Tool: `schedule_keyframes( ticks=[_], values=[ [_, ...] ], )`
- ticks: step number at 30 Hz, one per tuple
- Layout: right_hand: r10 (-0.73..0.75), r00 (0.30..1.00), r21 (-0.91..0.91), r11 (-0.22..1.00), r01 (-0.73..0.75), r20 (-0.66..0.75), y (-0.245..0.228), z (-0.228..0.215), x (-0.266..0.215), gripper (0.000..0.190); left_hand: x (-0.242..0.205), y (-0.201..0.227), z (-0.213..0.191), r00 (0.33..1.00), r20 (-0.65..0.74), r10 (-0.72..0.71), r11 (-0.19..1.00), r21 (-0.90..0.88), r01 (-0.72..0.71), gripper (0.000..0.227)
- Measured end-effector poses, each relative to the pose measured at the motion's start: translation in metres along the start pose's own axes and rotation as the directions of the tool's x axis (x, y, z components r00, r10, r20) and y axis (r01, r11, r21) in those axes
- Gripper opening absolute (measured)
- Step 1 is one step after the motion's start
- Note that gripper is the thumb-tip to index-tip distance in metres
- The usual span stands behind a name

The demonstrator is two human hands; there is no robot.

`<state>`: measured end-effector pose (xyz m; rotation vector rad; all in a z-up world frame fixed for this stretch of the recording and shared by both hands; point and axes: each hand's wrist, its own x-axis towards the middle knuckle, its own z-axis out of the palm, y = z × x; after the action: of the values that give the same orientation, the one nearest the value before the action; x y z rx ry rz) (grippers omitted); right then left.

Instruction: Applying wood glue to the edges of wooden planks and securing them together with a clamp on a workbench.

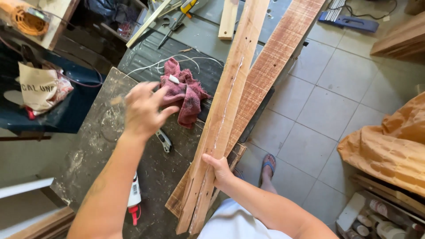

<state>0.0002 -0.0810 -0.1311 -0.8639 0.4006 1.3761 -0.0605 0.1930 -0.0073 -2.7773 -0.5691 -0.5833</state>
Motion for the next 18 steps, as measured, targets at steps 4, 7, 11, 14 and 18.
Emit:
schedule_keyframes(
  ticks=[4,7,11,14,18],
  values=[
    [-0.001,1.0,0.043,0.999,0.0,0.025,-0.009,0.002,-0.004,0.048,0.121,0.068,0.034,0.96,-0.062,0.274,0.952,-0.124,-0.28,0.072],
    [0.085,0.995,-0.016,0.996,-0.084,0.061,-0.009,-0.005,0.002,0.079,0.177,0.099,0.07,0.862,0.236,0.449,0.893,-0.083,-0.443,0.065],
    [0.087,0.989,0.035,0.995,-0.092,0.121,-0.005,-0.011,0.004,0.076,0.217,0.124,0.119,0.718,0.6,0.354,0.921,-0.09,-0.379,0.08],
    [0.092,0.988,0.055,0.994,-0.099,0.124,-0.006,-0.01,0.005,0.079,0.23,0.134,0.132,0.639,0.706,0.304,0.928,-0.066,-0.368,0.085],
    [0.115,0.985,0.027,0.992,-0.12,0.13,-0.015,-0.008,-0.003,0.087,0.228,0.132,0.139,0.606,0.741,0.289,0.923,-0.048,-0.382,0.078]
  ],
)
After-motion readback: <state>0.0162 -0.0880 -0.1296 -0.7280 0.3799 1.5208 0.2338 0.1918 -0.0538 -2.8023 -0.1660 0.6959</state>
